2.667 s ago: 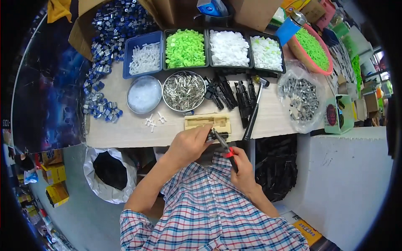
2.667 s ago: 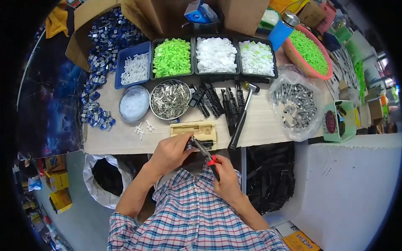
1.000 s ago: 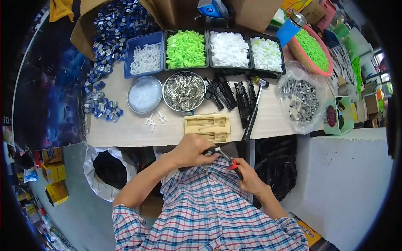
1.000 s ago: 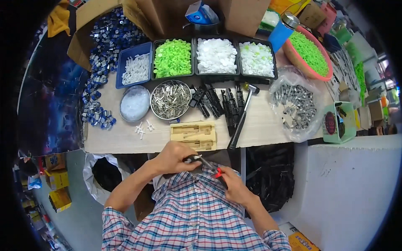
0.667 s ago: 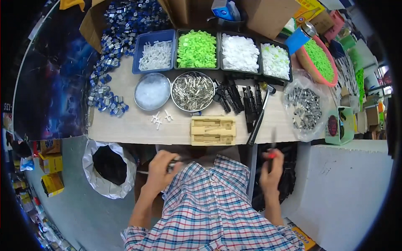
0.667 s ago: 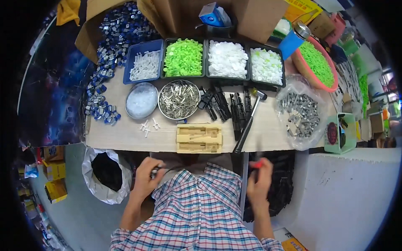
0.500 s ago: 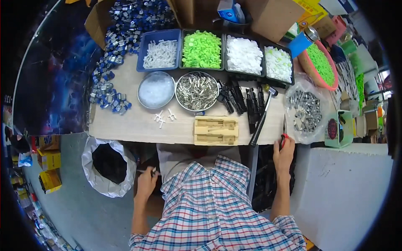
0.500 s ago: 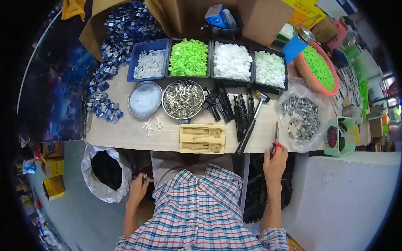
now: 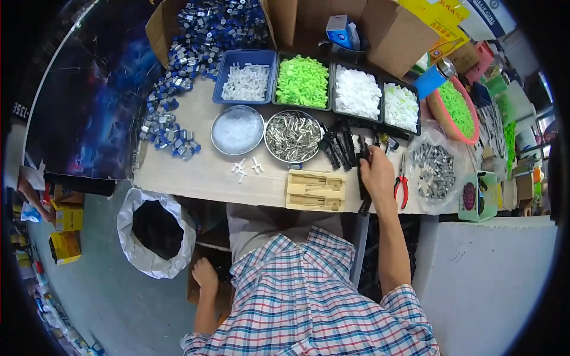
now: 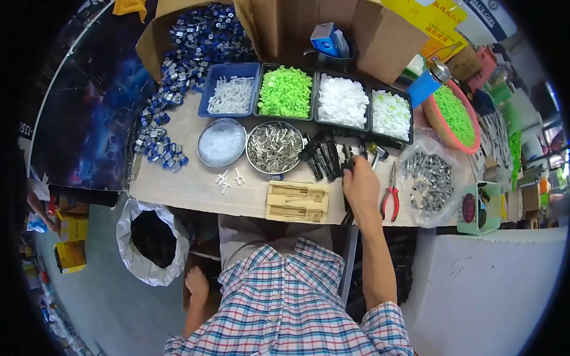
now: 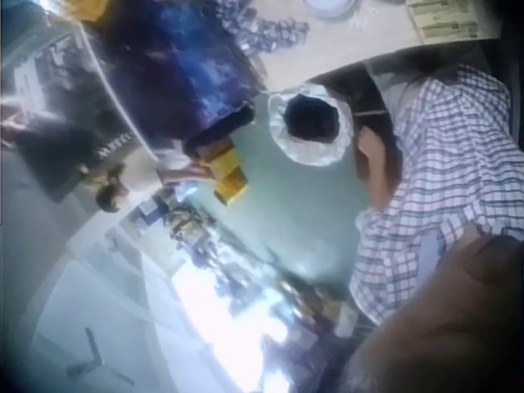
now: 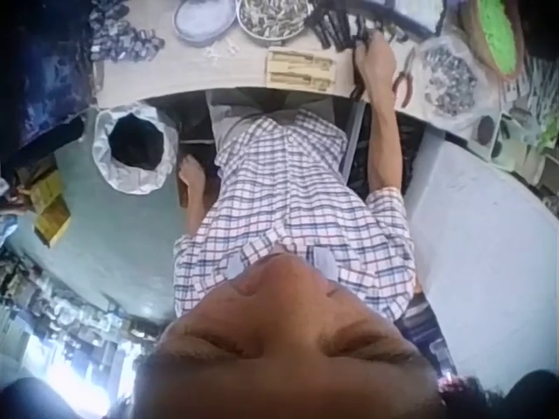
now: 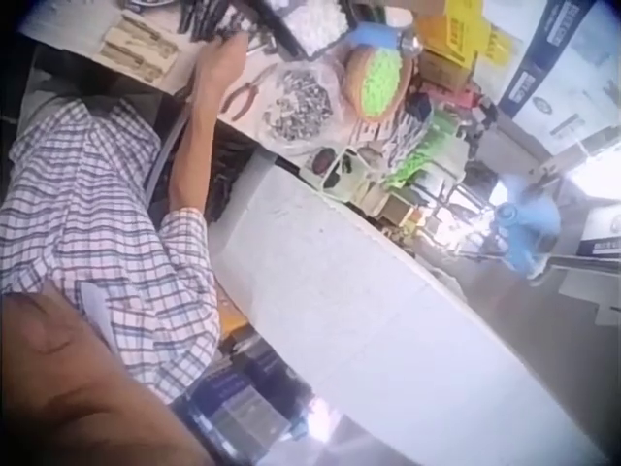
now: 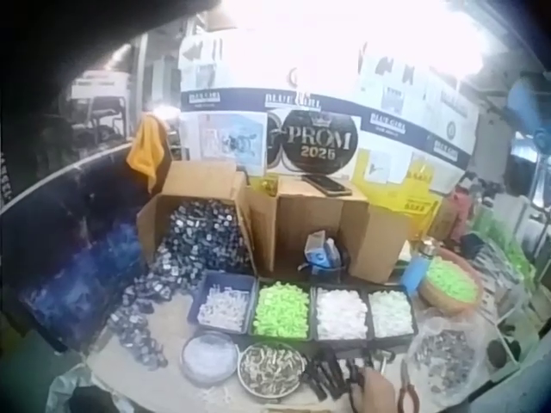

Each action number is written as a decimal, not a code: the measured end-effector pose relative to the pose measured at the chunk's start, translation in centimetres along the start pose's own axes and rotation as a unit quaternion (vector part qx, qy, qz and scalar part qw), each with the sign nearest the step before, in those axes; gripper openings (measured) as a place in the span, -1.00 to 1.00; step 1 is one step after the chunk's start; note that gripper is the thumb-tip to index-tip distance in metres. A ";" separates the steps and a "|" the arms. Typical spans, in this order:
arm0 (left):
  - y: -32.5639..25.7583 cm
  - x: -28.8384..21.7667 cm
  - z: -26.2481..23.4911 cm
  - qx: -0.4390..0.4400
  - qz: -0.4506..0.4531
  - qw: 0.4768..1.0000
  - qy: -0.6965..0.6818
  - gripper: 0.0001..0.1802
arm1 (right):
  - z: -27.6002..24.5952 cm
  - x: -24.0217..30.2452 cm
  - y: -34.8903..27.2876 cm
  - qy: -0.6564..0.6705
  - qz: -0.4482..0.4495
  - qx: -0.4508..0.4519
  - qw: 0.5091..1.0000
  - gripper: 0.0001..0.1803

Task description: Assembling small components at a workbench by joining pieces and using tools like pliers.

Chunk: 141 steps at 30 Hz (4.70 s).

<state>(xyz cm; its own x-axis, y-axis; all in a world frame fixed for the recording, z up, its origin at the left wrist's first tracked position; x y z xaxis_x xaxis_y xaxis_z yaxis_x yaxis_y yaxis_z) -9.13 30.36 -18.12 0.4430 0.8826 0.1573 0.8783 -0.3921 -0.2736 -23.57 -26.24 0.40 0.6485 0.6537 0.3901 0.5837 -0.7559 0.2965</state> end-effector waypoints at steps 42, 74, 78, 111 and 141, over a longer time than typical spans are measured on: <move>9.4 -19.6 -24.9 -0.125 0.422 0.701 -0.561 -0.68 | -1.5 7.0 -3.0 0.149 -0.239 0.125 0.951 -0.67; 21.3 -9.9 -25.5 -0.375 0.092 0.909 -0.155 -0.47 | 0.3 10.0 -2.6 0.132 -0.228 0.133 0.955 -0.71; 21.4 -9.6 -23.6 -0.354 0.142 0.895 -0.229 -0.54 | -0.5 12.5 -3.5 0.217 -0.180 0.079 0.956 -0.68; 21.6 -6.0 -25.4 -0.318 0.056 0.850 -0.417 -0.72 | 5.7 24.6 -5.7 0.300 -0.233 0.182 0.907 -0.78; 9.3 -21.6 -27.6 -0.264 0.443 0.709 -0.481 -0.67 | 2.6 12.2 -2.9 0.200 -0.275 0.097 0.935 -0.76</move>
<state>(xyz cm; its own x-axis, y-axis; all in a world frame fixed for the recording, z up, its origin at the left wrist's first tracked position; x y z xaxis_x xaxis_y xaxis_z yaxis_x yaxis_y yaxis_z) -5.52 0.46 2.16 0.7589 -0.1016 -0.6433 0.3889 -0.7216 0.5727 -16.12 -15.98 2.03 0.0109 0.8471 0.5313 0.8779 -0.2625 0.4005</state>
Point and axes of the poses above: each hand's wrist, its own y-axis towards the middle knuckle, its own z-axis out of the palm, x = y × z, the point moved 2 cm from there along y, towards the middle knuckle, and after that the axes turned 2 degrees about -x, right-handed, at the moved point
